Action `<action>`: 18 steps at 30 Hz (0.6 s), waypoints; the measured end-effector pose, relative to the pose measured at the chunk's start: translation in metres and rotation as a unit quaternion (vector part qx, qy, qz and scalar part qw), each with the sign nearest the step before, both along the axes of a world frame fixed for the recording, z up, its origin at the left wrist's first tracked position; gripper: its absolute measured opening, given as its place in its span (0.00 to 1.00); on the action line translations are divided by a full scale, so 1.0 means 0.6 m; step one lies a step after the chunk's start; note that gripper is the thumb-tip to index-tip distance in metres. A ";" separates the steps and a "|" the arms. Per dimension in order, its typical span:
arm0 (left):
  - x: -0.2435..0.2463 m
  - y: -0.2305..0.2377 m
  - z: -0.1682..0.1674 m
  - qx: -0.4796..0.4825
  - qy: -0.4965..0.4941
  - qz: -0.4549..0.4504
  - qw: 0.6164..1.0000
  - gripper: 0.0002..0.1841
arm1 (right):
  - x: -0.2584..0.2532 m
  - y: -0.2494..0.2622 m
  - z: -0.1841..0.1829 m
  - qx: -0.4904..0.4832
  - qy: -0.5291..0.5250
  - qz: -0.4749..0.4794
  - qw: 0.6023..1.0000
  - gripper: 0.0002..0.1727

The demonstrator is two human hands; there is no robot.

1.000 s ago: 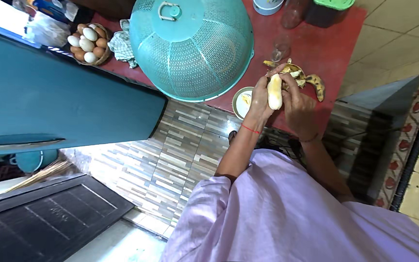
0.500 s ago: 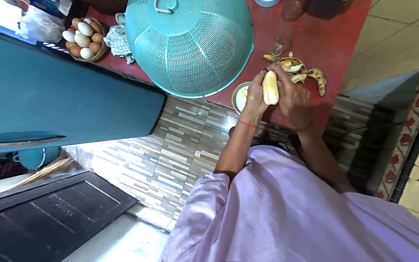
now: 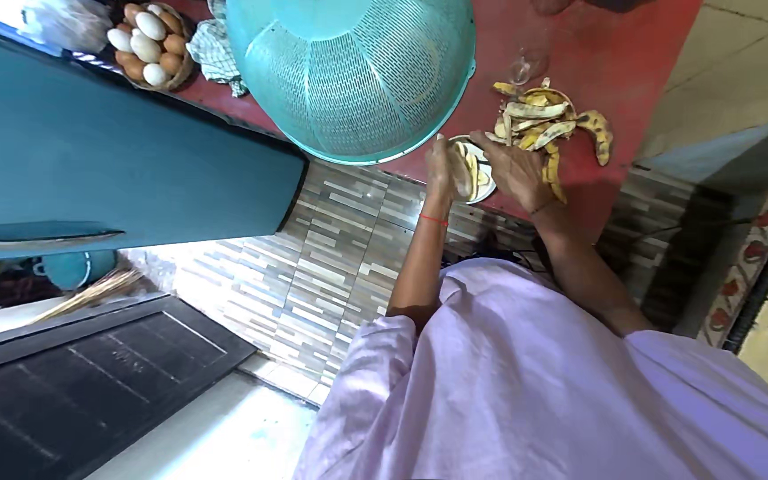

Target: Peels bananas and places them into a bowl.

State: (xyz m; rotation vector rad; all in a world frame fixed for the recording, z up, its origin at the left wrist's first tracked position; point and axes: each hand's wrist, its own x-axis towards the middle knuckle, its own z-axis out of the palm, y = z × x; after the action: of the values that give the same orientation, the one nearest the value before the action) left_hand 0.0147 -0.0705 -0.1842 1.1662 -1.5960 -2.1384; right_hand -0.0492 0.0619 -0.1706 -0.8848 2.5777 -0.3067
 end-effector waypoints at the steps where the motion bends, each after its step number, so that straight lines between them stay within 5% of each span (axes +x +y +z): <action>1: 0.002 -0.001 0.000 -0.008 -0.013 -0.006 1.000 0.25 | -0.003 0.002 0.005 -0.005 -0.011 -0.015 1.000 0.29; 8: 0.029 -0.027 0.014 -0.035 -0.011 -0.019 0.999 0.25 | -0.014 0.101 0.019 -0.151 -0.010 -0.166 0.974 0.30; 13: 0.086 -0.059 0.022 -0.017 -0.014 -0.007 1.000 0.20 | 0.000 0.219 -0.008 -0.116 0.008 -0.326 0.938 0.29; 18: 0.136 -0.070 -0.005 0.015 -0.042 0.026 0.999 0.18 | 0.036 0.283 -0.078 -0.099 0.015 -0.355 0.930 0.29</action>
State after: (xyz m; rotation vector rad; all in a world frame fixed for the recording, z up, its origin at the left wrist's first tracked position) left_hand 0.0961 -0.1124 -0.1869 1.3100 -1.5547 -2.1126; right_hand -0.0279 0.2315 -0.2172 0.0357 2.8386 -0.7637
